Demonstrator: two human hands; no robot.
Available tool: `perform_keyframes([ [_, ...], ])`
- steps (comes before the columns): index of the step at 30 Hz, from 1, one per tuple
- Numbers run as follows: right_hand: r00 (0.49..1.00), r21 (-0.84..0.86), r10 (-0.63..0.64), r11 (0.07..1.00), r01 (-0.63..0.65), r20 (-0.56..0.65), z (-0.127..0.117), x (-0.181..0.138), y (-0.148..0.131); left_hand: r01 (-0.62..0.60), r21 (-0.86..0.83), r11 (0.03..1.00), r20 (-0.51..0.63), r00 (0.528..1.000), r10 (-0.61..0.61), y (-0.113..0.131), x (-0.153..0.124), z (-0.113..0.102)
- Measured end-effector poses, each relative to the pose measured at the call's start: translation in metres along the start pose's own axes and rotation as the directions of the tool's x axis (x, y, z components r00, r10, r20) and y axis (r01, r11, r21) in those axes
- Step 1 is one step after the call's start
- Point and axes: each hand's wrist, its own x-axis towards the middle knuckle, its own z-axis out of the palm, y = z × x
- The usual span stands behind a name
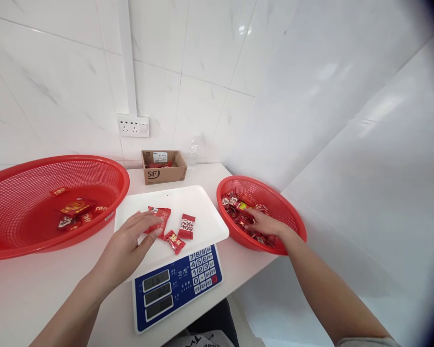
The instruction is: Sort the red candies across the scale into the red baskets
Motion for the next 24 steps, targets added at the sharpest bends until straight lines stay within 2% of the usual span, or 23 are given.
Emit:
perform_keyframes([
  [5, 0.99, -0.04, 0.048, 0.998, -0.043, 0.129, 0.012, 0.004, 0.008, -0.05, 0.078, 0.996, 0.024, 0.999, 0.048, -0.004, 0.001, 0.001],
  [11, 0.991, -0.012, -0.048, 0.999, 0.05, 0.125, 0.016, 0.01, 0.012, -0.132, 0.151, 0.98, 0.051, 0.991, 0.126, -0.006, 0.0, 0.001],
  [17, 0.994, 0.034, -0.099, 0.995, 0.097, 0.045, 0.015, 0.011, 0.011, -0.156, 0.168, 0.973, 0.048, 0.988, 0.149, -0.005, -0.001, 0.001],
  [24, 0.986, 0.097, -0.04, 0.994, 0.056, -0.16, 0.004, 0.003, 0.009, -0.126, 0.154, 0.98, 0.036, 0.992, 0.122, -0.005, 0.0, -0.002],
])
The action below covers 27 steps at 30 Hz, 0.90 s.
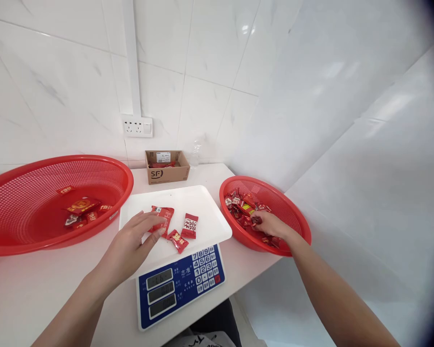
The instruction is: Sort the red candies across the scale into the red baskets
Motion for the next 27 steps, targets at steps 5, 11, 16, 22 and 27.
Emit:
perform_keyframes([
  [5, 0.984, 0.04, 0.054, 0.998, -0.048, -0.167, -0.011, -0.006, -0.002, 0.001, -0.004, 1.0, -0.01, 1.0, -0.001, 0.001, 0.0, -0.002],
  [11, 0.956, 0.114, 0.007, 0.993, 0.028, -0.294, -0.018, -0.024, -0.04, 0.02, 0.014, 1.0, -0.042, 0.999, -0.02, 0.002, 0.001, -0.004],
  [16, 0.905, 0.298, -0.31, 0.87, 0.394, -0.292, -0.006, -0.042, -0.106, 0.095, 0.018, 0.995, -0.112, 0.989, -0.092, 0.003, 0.0, -0.007],
  [22, 0.769, 0.375, -0.629, 0.691, 0.618, -0.109, 0.024, -0.044, -0.177, 0.133, -0.045, 0.99, -0.171, 0.975, -0.139, 0.009, 0.0, -0.011],
  [27, 0.738, 0.418, -0.672, 0.655, 0.63, -0.059, 0.046, -0.032, -0.196, 0.104, -0.064, 0.993, -0.086, 0.99, -0.109, 0.01, 0.0, -0.012],
])
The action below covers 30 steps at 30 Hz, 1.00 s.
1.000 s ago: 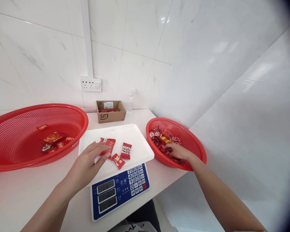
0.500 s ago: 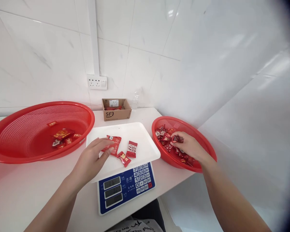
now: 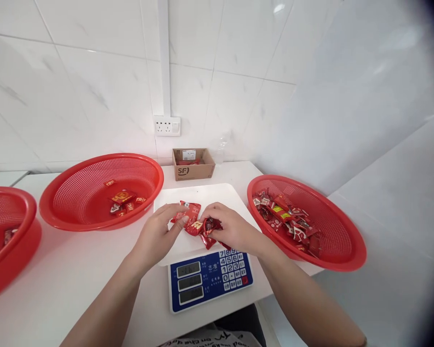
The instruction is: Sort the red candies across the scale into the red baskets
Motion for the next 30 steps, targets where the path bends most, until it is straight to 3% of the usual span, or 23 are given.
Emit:
perform_keyframes([
  [6, 0.95, 0.042, 0.001, 0.999, 0.013, -0.312, -0.003, -0.001, 0.015, -0.112, 0.002, 0.994, 0.142, 0.984, 0.11, 0.002, -0.001, 0.004],
  [9, 0.909, 0.032, -0.006, 0.999, 0.022, -0.417, -0.004, -0.006, 0.018, -0.252, 0.038, 0.967, 0.282, 0.931, 0.232, 0.002, -0.002, 0.012],
  [12, 0.882, 0.112, 0.032, 0.993, 0.024, -0.471, -0.002, -0.012, 0.019, -0.322, 0.114, 0.94, 0.367, 0.893, 0.261, -0.001, -0.003, 0.024],
  [16, 0.858, 0.219, 0.11, 0.976, 0.003, -0.502, 0.003, -0.02, 0.022, -0.328, 0.193, 0.925, 0.309, 0.915, 0.26, -0.004, -0.003, 0.032],
  [19, 0.84, 0.262, 0.147, 0.965, -0.006, -0.523, 0.004, -0.024, 0.025, -0.328, 0.209, 0.921, 0.217, 0.934, 0.283, -0.001, -0.007, 0.025],
  [22, 0.829, 0.289, 0.154, 0.957, 0.009, -0.537, 0.003, -0.025, 0.029, -0.303, 0.194, 0.933, 0.208, 0.942, 0.263, 0.003, -0.017, 0.013],
  [25, 0.82, 0.317, 0.16, 0.948, 0.027, -0.55, 0.005, -0.027, 0.031, -0.227, 0.182, 0.957, 0.245, 0.953, 0.18, 0.005, -0.032, 0.007],
  [30, 0.814, 0.396, 0.108, 0.905, 0.157, -0.57, 0.024, -0.034, 0.021, 0.005, 0.002, 1.0, 0.134, 0.991, -0.005, 0.022, -0.059, 0.015],
])
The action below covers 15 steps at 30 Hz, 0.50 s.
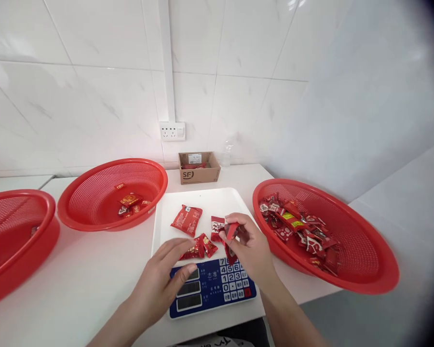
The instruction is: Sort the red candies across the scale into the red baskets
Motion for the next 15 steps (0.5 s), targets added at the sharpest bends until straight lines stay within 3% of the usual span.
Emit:
perform_keyframes([
  [3, 0.997, 0.073, -0.059, 0.996, 0.056, 0.052, 0.016, -0.02, -0.009, 0.12, -0.257, 0.959, 0.077, 0.992, -0.103, 0.018, -0.008, 0.014],
  [7, 0.98, 0.205, -0.105, 0.976, 0.069, 0.172, 0.029, -0.045, -0.017, 0.27, -0.632, 0.726, 0.266, 0.956, -0.125, 0.037, -0.007, 0.032],
  [12, 0.968, 0.227, -0.152, 0.968, 0.106, 0.198, 0.016, -0.062, -0.011, 0.492, -0.723, 0.484, 0.47, 0.865, -0.176, 0.038, -0.011, 0.035],
  [15, 0.964, 0.147, -0.179, 0.977, 0.151, 0.195, -0.002, -0.073, 0.001, 0.571, -0.714, 0.406, 0.55, 0.816, -0.179, 0.031, -0.021, 0.029],
])
